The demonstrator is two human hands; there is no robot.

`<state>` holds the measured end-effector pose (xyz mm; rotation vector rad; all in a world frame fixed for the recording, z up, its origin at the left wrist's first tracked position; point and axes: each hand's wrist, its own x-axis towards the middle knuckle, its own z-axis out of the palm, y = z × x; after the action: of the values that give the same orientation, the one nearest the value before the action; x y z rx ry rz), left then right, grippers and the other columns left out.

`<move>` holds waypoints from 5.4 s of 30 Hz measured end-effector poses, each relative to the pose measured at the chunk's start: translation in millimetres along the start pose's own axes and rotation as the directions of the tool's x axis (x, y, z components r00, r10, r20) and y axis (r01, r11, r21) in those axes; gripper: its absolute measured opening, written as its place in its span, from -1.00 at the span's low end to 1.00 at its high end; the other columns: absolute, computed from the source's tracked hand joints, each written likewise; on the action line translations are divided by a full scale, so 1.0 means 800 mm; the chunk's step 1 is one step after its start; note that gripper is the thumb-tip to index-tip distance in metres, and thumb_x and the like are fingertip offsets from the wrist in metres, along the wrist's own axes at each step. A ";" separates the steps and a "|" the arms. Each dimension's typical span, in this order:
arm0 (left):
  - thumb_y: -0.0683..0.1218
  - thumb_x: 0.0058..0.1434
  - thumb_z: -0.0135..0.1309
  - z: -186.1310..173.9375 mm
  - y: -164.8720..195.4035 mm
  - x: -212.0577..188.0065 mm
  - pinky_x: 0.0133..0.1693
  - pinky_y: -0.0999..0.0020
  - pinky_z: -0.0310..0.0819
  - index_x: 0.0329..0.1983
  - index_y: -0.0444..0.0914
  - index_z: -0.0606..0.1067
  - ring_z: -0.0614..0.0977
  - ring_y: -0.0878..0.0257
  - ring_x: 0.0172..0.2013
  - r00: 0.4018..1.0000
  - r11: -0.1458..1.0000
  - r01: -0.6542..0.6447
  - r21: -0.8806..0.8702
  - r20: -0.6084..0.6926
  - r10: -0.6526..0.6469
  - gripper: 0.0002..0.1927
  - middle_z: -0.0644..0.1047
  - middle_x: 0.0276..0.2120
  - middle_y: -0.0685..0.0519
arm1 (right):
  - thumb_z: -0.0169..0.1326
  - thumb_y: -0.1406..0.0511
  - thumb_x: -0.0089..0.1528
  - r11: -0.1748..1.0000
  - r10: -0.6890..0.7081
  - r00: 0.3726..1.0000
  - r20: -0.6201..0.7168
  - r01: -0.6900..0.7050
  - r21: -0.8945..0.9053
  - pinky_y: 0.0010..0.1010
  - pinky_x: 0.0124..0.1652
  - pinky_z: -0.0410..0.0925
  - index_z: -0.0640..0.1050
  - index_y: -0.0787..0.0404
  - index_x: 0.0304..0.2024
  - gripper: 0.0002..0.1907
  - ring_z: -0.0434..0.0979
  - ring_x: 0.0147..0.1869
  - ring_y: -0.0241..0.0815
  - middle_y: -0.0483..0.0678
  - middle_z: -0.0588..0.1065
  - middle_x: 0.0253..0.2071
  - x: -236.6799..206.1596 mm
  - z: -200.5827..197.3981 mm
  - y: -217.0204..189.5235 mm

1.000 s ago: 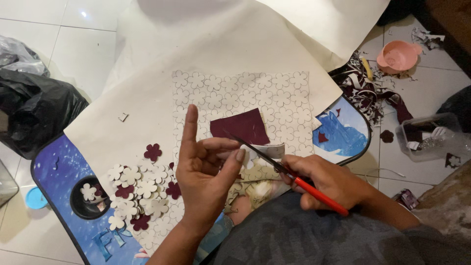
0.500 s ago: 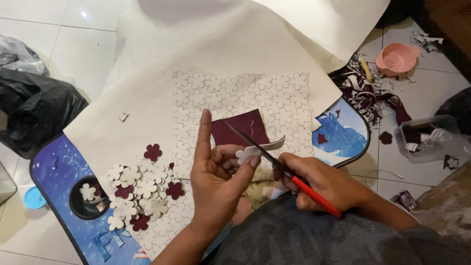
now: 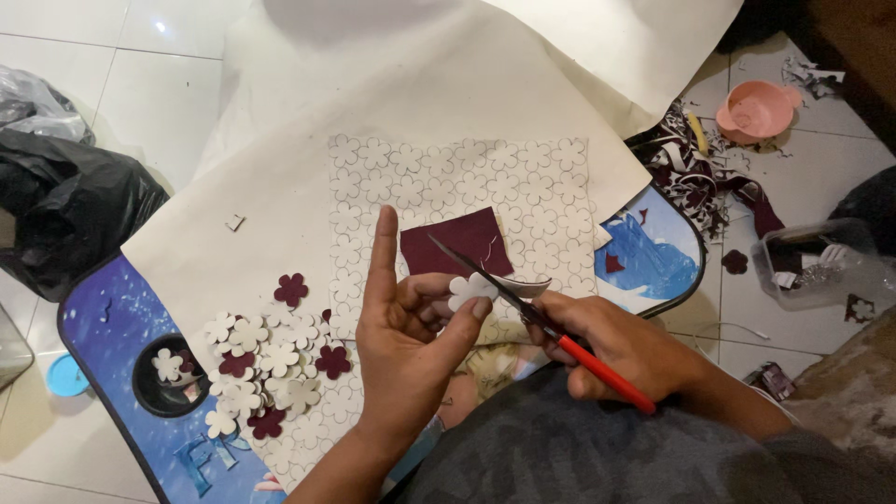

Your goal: The person uses red-handled scissors to cut flower-shaped pieces from a sheet of maroon material that has a pre-drawn pattern. The cut shapes are placed on the table next to a pile of previously cut white and maroon pieces.

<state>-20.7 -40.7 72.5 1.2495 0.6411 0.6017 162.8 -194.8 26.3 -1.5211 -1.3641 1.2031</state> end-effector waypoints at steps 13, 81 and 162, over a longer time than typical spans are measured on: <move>-0.37 0.21 0.13 -0.010 0.005 0.003 -0.26 0.48 0.70 0.62 -0.19 -0.20 0.72 0.30 -0.23 0.998 0.997 -0.069 0.033 -0.001 0.070 0.05 0.59 -0.21 -0.06 | -0.20 -0.59 -0.05 0.996 0.092 0.995 0.036 -0.092 0.018 -0.43 -0.53 0.22 0.47 0.19 -0.19 0.05 0.34 -0.54 -0.32 -0.19 0.33 -0.56 -0.002 0.000 0.004; -0.30 0.29 0.13 0.011 -0.020 -0.008 -0.21 0.52 0.67 0.57 -0.36 0.04 0.67 0.38 -0.24 0.995 0.996 -0.089 0.008 0.053 0.089 -0.17 0.53 -0.27 0.07 | -0.14 -0.56 0.03 0.982 -0.051 0.998 0.036 0.043 0.186 -0.46 -0.39 0.31 0.42 0.27 0.07 0.12 0.39 -0.40 -0.33 -0.16 0.39 -0.41 0.012 0.010 -0.004; -0.29 0.17 0.14 -0.017 0.023 0.013 -0.20 0.43 0.62 0.62 -0.20 -0.14 0.68 0.35 -0.29 0.993 0.950 -0.011 0.313 0.114 -0.026 0.03 0.63 -0.35 0.03 | -0.06 -0.56 -0.16 0.977 0.214 0.976 0.029 -0.214 -0.018 -0.39 -0.54 0.18 0.49 0.18 -0.27 0.02 0.32 -0.58 -0.32 -0.21 0.33 -0.66 -0.009 -0.011 0.001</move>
<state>-24.7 -20.6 86.5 1.5674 0.6594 0.4256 171.1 -201.7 29.3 -1.7002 -1.2547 1.3552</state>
